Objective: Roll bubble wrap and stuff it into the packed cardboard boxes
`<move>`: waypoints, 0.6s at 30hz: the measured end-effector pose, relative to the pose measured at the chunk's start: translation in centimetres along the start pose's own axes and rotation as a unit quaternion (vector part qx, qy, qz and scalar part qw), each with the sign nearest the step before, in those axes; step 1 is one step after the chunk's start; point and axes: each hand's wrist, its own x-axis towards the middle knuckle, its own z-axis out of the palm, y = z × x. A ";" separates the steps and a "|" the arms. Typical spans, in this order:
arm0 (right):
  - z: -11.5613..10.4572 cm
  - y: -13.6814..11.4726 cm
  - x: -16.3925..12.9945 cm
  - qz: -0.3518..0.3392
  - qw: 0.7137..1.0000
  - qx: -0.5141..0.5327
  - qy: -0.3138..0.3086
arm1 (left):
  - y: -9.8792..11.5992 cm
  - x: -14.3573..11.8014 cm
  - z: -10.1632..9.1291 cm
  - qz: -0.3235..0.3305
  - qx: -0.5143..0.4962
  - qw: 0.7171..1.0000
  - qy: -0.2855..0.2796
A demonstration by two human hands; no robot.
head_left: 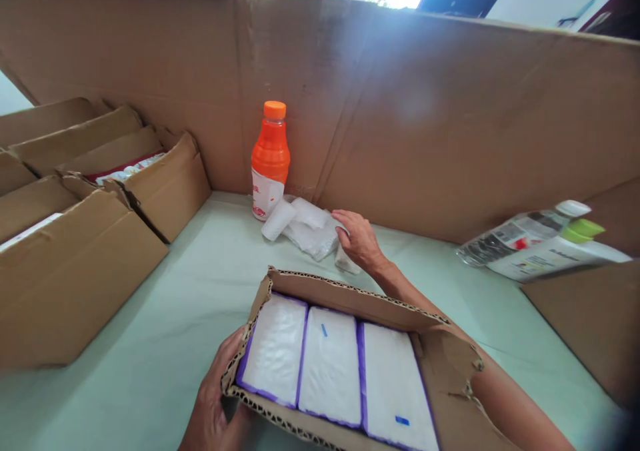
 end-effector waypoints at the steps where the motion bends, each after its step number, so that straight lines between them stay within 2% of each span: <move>1: -0.3 0.3 -0.4 0.012 1.000 0.015 0.019 | 0.1 0.0 -0.1 0.009 -0.007 1.000 -0.002; 4: -1.0 0.7 -1.4 0.015 0.999 0.021 0.029 | 0.5 0.2 -0.4 0.025 -0.035 0.999 -0.005; 6: -1.3 0.4 -1.8 0.003 1.000 0.008 0.013 | 0.9 0.3 -0.4 0.025 -0.050 0.998 0.000; 12: -0.6 -0.8 -1.4 -0.041 0.992 -0.063 -0.102 | 1.7 0.6 -0.1 0.003 -0.073 0.997 0.036; 15: 0.5 -0.8 -0.2 -0.046 0.994 -0.024 -0.099 | 2.1 0.7 0.0 0.002 -0.064 0.997 0.041; 18: 1.5 -0.4 0.8 -0.018 0.998 0.027 -0.057 | 2.1 0.6 0.0 0.000 -0.058 0.997 0.046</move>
